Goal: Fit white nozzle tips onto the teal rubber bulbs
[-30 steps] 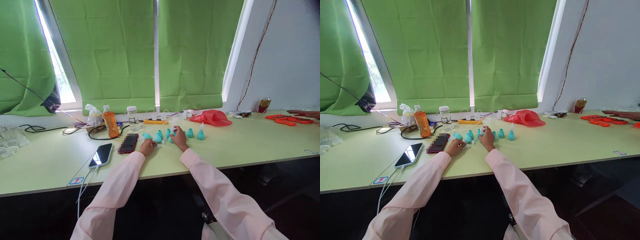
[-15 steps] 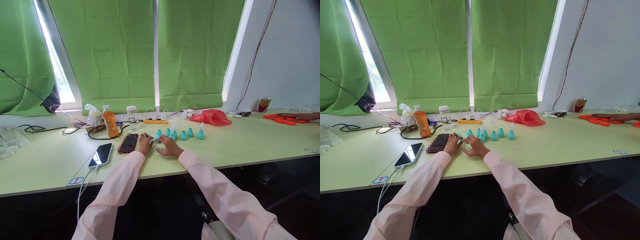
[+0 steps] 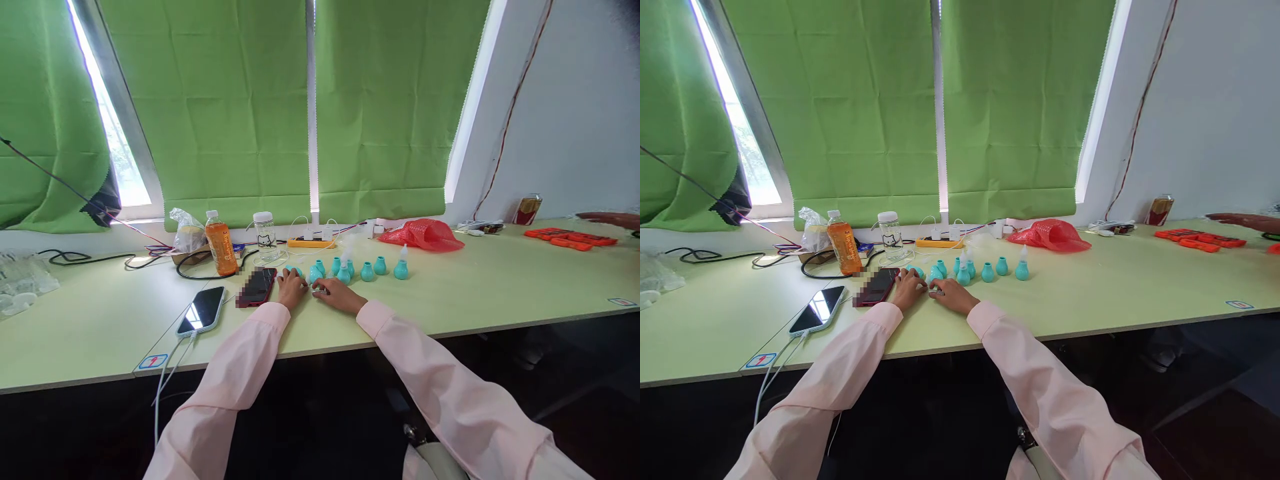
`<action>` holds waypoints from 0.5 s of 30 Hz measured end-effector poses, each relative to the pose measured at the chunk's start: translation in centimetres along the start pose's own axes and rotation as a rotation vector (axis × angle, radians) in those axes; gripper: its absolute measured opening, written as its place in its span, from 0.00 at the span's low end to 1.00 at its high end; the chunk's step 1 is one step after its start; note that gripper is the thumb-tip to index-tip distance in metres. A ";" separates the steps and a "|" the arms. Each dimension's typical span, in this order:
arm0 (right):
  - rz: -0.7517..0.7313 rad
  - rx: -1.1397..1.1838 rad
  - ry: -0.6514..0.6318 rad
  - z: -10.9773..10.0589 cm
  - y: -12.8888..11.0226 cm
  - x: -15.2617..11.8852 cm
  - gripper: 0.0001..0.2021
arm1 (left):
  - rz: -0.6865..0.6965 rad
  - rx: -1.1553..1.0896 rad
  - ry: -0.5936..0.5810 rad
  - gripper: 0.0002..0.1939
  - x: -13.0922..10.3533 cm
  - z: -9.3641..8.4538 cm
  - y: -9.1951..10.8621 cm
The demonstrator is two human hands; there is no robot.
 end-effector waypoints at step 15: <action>0.068 0.098 0.048 -0.3 1.5 0.3 0.12 | 0.050 0.016 0.001 0.07 0.3 0.2 0.4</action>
Point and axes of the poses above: each hand's wrist, its own x-axis towards the middle knuckle, its own z-axis out of the palm, y = z × x, the point moved 6 cm from there along x, towards the middle knuckle, and after that the axes turned 12 degrees about x, right-handed, at the moved point
